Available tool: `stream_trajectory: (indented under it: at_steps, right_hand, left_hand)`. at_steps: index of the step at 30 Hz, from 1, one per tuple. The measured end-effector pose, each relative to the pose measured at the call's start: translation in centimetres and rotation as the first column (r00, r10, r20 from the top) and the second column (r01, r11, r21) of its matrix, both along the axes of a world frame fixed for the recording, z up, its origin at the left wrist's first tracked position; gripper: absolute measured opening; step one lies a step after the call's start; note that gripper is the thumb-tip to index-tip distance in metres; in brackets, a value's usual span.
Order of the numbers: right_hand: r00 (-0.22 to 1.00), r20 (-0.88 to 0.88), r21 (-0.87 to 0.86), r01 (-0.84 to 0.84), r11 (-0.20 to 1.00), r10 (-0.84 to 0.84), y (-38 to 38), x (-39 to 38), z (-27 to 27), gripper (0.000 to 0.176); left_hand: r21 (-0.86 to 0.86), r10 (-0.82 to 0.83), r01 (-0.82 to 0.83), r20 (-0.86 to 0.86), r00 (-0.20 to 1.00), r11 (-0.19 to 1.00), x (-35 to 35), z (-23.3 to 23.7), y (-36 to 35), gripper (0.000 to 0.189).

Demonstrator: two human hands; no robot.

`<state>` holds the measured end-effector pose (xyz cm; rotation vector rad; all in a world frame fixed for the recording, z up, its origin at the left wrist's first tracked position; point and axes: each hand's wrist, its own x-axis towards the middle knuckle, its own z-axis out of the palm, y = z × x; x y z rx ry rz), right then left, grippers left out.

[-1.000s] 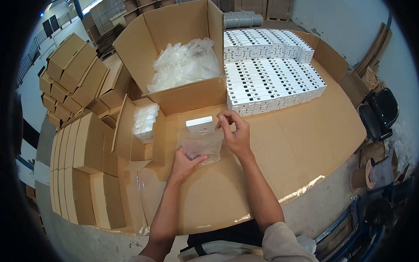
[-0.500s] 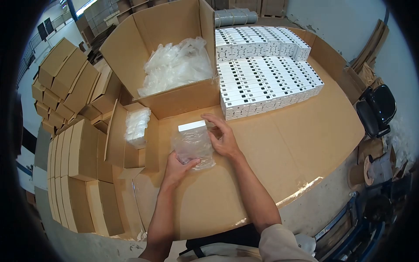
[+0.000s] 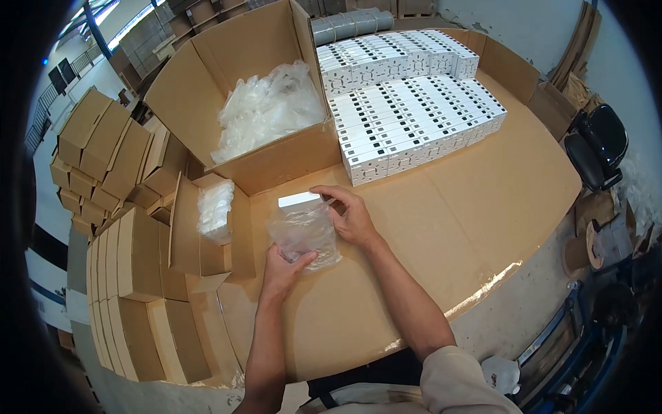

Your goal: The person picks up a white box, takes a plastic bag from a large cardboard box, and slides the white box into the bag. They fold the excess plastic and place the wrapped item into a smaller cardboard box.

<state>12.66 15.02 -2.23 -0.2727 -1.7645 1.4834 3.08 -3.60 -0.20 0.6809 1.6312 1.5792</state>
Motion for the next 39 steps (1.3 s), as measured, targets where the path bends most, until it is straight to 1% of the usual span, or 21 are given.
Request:
stream_trajectory:
  at_steps: [5, 8, 11, 16, 20, 23, 26, 29, 32, 35, 39]
  right_hand:
    - [1.000, 0.010, 0.002, 0.025, 1.000, -0.025, 0.0, 0.1, -0.3, 0.039]
    - [0.999, 0.031, -0.023, 0.030, 0.999, -0.030, 0.0, 0.2, -0.2, 0.038]
    - [0.999, 0.022, -0.026, 0.025, 0.999, -0.025, -0.1, 0.2, 0.0, 0.038]
    - [1.000, 0.014, -0.018, 0.018, 1.000, -0.017, 0.1, 0.1, -0.1, 0.039]
    - [0.999, 0.044, -0.021, -0.005, 1.000, 0.006, 0.1, 0.2, -0.1, 0.039]
    - [0.998, 0.061, -0.006, -0.018, 1.000, 0.018, 0.3, 0.1, -0.4, 0.037]
    - [0.998, 0.056, -0.101, -0.024, 0.995, 0.030, 0.1, 0.3, -0.2, 0.039]
    - [0.996, 0.073, -0.103, 0.051, 0.993, -0.043, 0.1, 0.2, -0.1, 0.038]
    - [0.999, 0.006, -0.163, 0.040, 0.986, -0.039, 0.3, 0.0, -0.5, 0.038]
    - [0.996, -0.036, -0.193, 0.074, 0.978, -0.083, 0.3, 0.1, 0.2, 0.038]
    - [0.992, -0.086, -0.243, 0.069, 0.968, -0.093, 0.5, 0.3, 0.8, 0.036]
  left_hand:
    - [-0.044, 0.000, 0.000, 0.003, 1.000, 0.999, -0.1, -0.3, -0.1, 0.046]
    - [-0.044, -0.011, 0.009, -0.025, 1.000, 0.999, -0.2, -0.4, -0.2, 0.046]
    - [-0.056, -0.010, 0.009, -0.016, 1.000, 0.998, -0.1, -0.1, -0.2, 0.045]
    - [-0.012, -0.015, 0.015, -0.022, 1.000, 1.000, -0.3, -0.4, 0.0, 0.045]
    - [-0.001, -0.010, 0.011, 0.026, 1.000, 1.000, -0.7, -1.3, -0.1, 0.047]
    - [0.039, -0.032, 0.032, 0.004, 0.999, 0.999, -0.5, -1.0, 0.0, 0.050]
    - [-0.032, 0.006, -0.006, -0.023, 1.000, 0.999, -0.6, -1.2, -0.2, 0.051]
    - [-0.012, -0.038, 0.039, 0.086, 0.996, 0.999, -0.9, -0.9, -0.2, 0.050]
    - [-0.006, -0.036, 0.036, 0.058, 0.998, 0.999, -0.9, -0.8, -0.2, 0.051]
    - [-0.020, -0.037, 0.038, 0.015, 0.999, 0.999, -1.1, -1.4, -0.1, 0.053]
    - [-0.012, -0.026, 0.026, 0.046, 0.999, 1.000, -0.8, -1.0, -0.3, 0.049]
